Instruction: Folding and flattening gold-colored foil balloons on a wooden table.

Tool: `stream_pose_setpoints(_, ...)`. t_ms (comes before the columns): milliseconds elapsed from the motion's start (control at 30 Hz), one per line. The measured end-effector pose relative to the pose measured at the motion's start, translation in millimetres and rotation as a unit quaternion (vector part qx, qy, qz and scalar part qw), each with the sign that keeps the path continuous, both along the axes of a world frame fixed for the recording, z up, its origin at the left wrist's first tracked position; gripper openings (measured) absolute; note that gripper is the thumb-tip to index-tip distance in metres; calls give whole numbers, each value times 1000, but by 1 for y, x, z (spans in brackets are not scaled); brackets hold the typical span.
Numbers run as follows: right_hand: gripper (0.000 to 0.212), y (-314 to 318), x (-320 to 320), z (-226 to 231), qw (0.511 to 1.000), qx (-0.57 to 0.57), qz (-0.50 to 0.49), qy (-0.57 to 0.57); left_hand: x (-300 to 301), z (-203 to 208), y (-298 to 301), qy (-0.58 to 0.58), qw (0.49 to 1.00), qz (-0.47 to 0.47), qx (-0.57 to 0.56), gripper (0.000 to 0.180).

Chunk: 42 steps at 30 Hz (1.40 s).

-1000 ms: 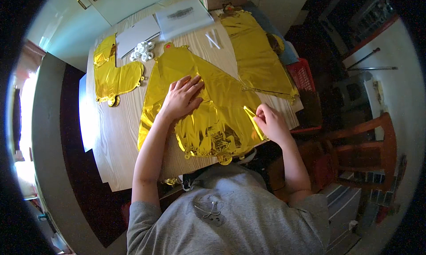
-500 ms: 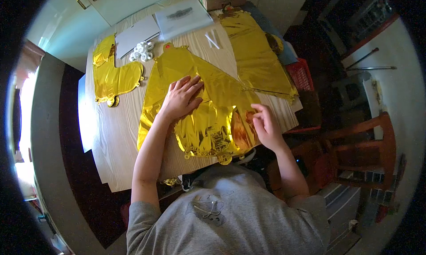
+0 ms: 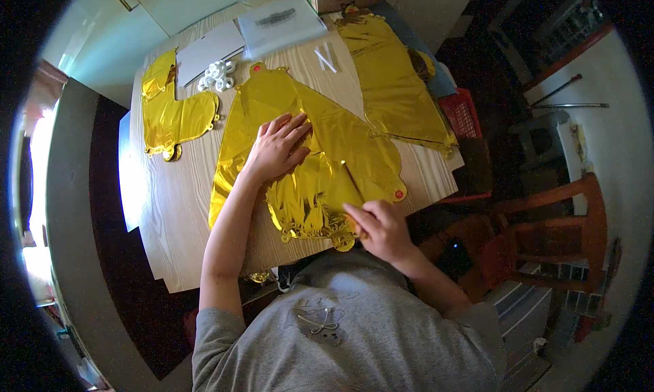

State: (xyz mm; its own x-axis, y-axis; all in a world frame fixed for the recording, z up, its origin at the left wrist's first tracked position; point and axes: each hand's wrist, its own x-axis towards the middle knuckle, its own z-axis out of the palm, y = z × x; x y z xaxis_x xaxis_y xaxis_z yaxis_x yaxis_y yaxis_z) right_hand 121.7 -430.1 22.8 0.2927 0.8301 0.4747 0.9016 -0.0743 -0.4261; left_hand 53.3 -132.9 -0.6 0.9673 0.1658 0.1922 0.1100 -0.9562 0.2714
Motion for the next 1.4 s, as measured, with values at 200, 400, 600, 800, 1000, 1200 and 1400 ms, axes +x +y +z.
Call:
stream_pose_setpoints(200, 31, 48, -37, 14, 995, -3, 92, -37, 0, 2, 0, -4, 1000, -1, 4, 53)
stream_pose_setpoints(400, 11, 65, -52, -6, 986, -41, 146, -64, -1, 0, -1, -13, 1000, 0, 3, 52)
stream_pose_setpoints(600, 12, 70, -58, -8, 985, -8, 169, -42, -2, 0, -1, -17, 1000, 2, 6, 50)
stream_pose_setpoints(800, 11, 67, -63, -22, 980, -29, 191, -43, -2, 0, -1, -16, 1000, 3, 6, 51)
stream_pose_setpoints(1000, 12, 65, -62, -20, 973, -63, 221, -18, -2, -1, 1, -10, 1000, -2, 11, 61)
stream_pose_setpoints(1200, 18, 65, -61, -23, 968, -73, 238, -19, -4, 3, 4, -1, 1000, -20, 22, 93)
stream_pose_setpoints(1400, 25, 65, -58, -21, 962, -90, 257, 0, -4, 6, 1, 8, 1000, -18, 17, 104)
